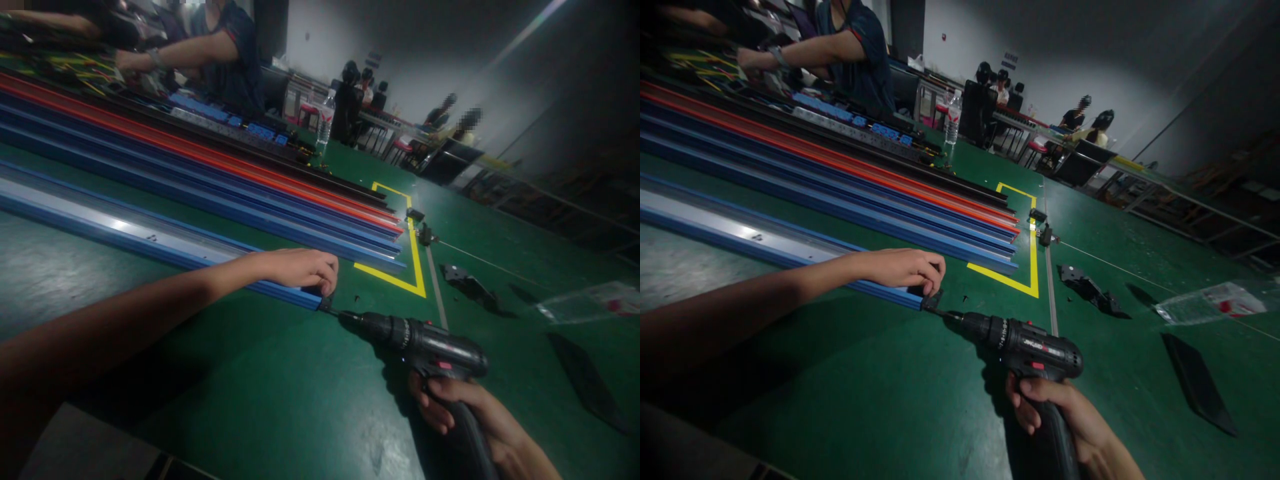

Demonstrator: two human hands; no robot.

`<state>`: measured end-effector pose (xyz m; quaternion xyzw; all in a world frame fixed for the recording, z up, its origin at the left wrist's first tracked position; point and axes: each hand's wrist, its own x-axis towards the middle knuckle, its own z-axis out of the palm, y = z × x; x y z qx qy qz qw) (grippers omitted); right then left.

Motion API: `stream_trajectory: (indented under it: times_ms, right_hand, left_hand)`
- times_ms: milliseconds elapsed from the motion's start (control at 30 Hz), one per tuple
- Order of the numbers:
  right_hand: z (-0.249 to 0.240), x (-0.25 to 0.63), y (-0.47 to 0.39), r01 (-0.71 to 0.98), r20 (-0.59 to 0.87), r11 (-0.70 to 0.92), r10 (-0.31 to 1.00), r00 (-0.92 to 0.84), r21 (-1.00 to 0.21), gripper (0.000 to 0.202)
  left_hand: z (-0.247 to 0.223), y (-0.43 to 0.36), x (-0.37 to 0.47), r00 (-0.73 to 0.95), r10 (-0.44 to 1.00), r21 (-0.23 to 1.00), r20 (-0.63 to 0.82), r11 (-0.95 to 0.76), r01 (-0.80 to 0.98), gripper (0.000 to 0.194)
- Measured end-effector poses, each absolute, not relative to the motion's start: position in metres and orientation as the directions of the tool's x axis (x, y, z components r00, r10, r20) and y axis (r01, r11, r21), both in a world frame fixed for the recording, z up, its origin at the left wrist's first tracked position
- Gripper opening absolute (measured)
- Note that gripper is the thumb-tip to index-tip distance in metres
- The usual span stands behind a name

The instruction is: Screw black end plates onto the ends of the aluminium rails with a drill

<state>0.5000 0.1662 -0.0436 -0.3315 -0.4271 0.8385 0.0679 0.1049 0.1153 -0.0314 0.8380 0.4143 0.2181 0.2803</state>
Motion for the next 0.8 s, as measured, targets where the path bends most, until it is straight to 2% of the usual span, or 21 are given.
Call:
stream_trajectory:
  times_ms: [800]
  right_hand:
    - [-0.0412, 0.4986, 0.1661, 0.18, -0.497, -0.628, 0.375, -0.783, -0.757, 0.023]
  left_hand:
    - [-0.0301, 0.1154, 0.1049, 0.564, 0.817, 0.624, 0.117, -0.502, 0.599, 0.023]
